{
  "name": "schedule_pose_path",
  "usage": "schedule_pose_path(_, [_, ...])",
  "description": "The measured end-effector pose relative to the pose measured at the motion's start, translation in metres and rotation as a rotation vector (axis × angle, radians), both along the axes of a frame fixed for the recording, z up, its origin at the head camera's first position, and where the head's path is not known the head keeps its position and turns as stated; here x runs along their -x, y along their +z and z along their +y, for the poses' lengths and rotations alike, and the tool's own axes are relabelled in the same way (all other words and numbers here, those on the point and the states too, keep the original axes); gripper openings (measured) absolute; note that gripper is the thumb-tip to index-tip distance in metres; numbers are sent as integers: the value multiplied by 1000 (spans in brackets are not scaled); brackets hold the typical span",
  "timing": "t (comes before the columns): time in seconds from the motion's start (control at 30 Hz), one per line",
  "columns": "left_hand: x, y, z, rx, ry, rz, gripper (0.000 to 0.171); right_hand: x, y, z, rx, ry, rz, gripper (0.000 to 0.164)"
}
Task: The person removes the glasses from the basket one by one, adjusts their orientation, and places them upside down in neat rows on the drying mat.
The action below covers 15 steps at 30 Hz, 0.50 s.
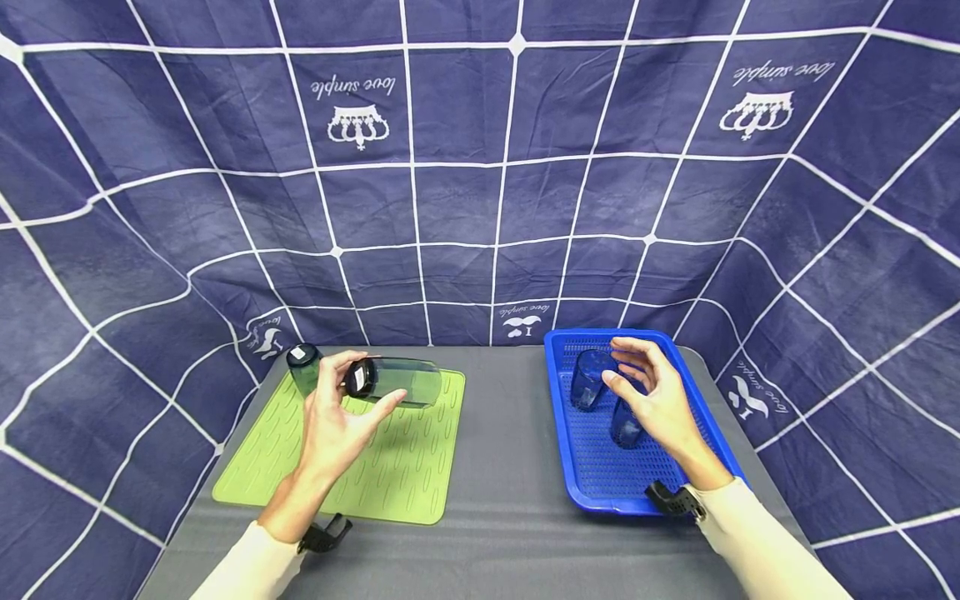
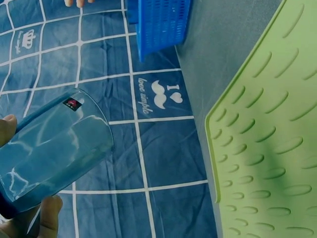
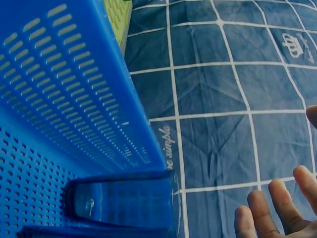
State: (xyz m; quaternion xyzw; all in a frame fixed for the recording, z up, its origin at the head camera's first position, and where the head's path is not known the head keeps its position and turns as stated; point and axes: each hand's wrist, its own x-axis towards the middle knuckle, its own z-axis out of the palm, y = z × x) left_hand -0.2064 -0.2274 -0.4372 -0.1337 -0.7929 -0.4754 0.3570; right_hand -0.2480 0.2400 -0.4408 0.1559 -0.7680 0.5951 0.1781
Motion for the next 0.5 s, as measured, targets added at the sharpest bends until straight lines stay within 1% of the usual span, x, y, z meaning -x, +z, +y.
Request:
schedule_pose_path(0.2, [7,-4,-5,28,60,-1,82,6,-2,6,-29,-9,-14,54])
schedule_pose_path(0.37, [14,-11,-12,53,116,-22,79,10,-2,8,-71,-27,-28,54])
schedule_pose_path(0.5, [18,-14,-16,54,122,-34,79,14,-1,9,-114,-47,-47,55])
